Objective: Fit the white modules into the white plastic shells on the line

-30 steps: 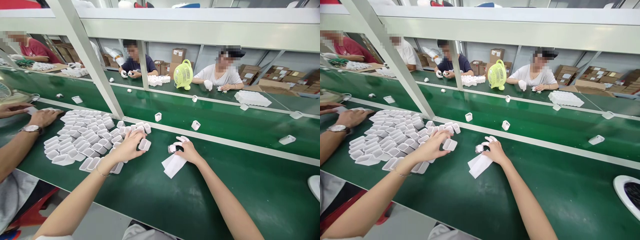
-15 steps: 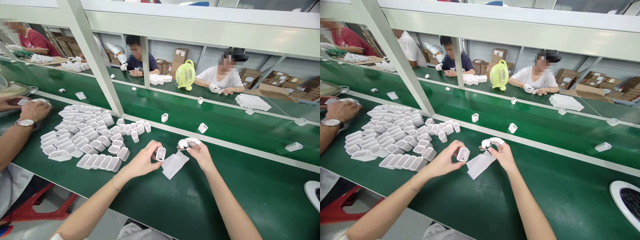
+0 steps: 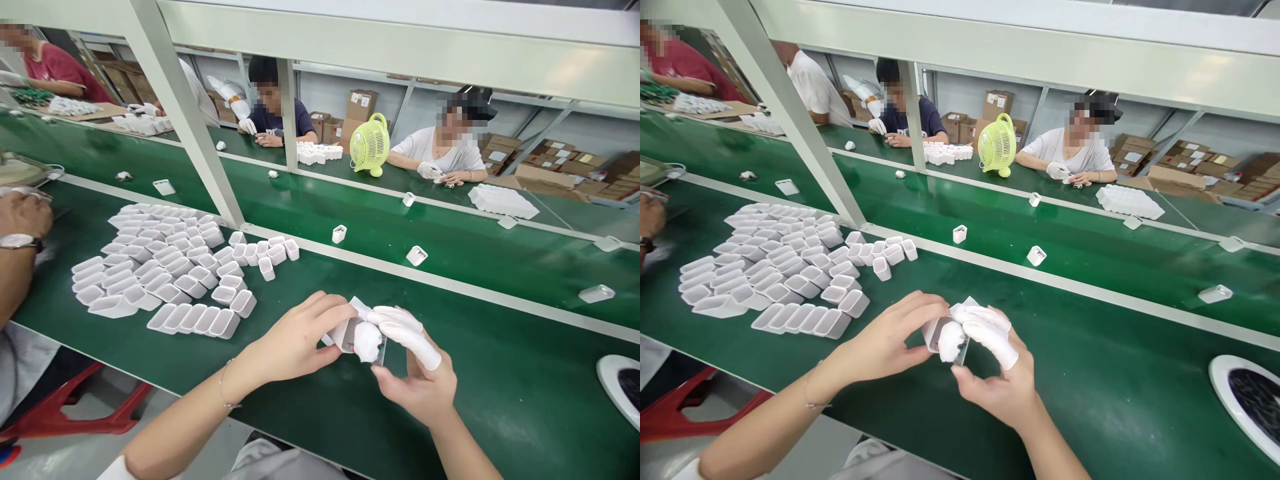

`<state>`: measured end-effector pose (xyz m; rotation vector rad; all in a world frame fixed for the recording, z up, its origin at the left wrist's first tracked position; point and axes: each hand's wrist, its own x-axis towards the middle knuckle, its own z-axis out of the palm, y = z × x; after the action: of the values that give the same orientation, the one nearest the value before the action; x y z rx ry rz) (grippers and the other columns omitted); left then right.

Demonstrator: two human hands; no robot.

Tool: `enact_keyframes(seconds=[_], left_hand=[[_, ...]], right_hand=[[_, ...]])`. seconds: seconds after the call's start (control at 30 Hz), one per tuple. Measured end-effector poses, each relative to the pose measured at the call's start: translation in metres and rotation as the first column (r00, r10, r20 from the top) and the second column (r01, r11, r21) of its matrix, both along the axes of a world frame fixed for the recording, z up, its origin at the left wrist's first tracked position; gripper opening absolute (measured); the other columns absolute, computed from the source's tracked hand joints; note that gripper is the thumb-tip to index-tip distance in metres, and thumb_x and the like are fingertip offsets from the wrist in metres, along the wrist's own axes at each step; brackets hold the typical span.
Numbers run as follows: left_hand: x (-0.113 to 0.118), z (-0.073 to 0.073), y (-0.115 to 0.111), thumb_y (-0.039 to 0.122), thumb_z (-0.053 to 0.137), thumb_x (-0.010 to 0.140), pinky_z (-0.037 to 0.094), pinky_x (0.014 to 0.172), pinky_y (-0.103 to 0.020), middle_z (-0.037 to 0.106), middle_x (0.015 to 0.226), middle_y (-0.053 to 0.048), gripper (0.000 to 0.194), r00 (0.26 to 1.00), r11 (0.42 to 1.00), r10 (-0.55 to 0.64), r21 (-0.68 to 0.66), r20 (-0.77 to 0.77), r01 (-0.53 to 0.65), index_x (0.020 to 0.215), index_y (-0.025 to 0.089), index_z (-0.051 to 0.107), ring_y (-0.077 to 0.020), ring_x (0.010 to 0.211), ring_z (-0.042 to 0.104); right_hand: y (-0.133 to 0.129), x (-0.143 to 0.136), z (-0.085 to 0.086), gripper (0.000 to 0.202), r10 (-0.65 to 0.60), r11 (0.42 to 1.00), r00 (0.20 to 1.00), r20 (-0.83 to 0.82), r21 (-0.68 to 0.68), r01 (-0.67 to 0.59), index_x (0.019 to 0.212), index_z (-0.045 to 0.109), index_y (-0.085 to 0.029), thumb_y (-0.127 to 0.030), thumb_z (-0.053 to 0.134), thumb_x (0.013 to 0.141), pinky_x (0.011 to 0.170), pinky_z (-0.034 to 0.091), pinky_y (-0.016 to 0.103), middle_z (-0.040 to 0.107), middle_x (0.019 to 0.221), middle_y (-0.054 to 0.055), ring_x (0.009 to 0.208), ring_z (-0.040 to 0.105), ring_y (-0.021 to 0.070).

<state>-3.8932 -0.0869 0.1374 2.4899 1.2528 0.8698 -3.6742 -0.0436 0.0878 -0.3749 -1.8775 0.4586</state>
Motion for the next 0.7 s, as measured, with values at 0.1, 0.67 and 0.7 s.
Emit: enact_keyframes(seconds=[0.1, 0.67, 0.7], left_hand=[[0.001, 0.002, -0.004, 0.009, 0.056, 0.084, 0.049, 0.083, -0.032, 0.058, 0.116, -0.006, 0.044, 1.0, 1.0, -0.001, 0.019, -0.011, 0.001, 0.123, 0.026, 0.045, -0.0209, 0.101, 0.054], [0.007, -0.001, -0.009, 0.013, 0.056, 0.087, 0.048, 0.098, -0.034, 0.054, 0.128, -0.009, 0.051, 1.0, 1.0, -0.013, 0.016, 0.016, 0.013, 0.133, 0.023, 0.039, -0.0219, 0.118, 0.05], [0.008, -0.002, -0.009, 0.013, 0.056, 0.088, 0.048, 0.098, -0.034, 0.054, 0.127, -0.009, 0.049, 1.0, 1.0, -0.017, 0.019, 0.02, 0.016, 0.133, 0.023, 0.04, -0.0218, 0.118, 0.05]], right_hand=[[-0.002, -0.002, 0.001, 0.055, -0.048, 0.996, 0.999, 0.014, 0.081, 0.047, 0.131, 0.053, -0.024, -0.021, 0.071, 0.079, 0.101, 0.048, 0.052, 0.067, 0.115, 0.009, 0.109, 0.063, 0.0287], [-0.02, 0.005, 0.014, 0.057, -0.33, 0.87, 0.94, 0.082, 0.413, 0.269, 0.138, 0.047, -0.017, -0.024, 0.067, 0.085, 0.09, 0.057, 0.043, 0.073, 0.094, 0.008, 0.102, 0.068, 0.0259], [-0.02, 0.004, 0.015, 0.054, -0.342, 0.865, 0.936, 0.08, 0.417, 0.28, 0.136, 0.049, -0.018, -0.025, 0.066, 0.086, 0.088, 0.058, 0.042, 0.073, 0.092, 0.008, 0.1, 0.068, 0.0257]])
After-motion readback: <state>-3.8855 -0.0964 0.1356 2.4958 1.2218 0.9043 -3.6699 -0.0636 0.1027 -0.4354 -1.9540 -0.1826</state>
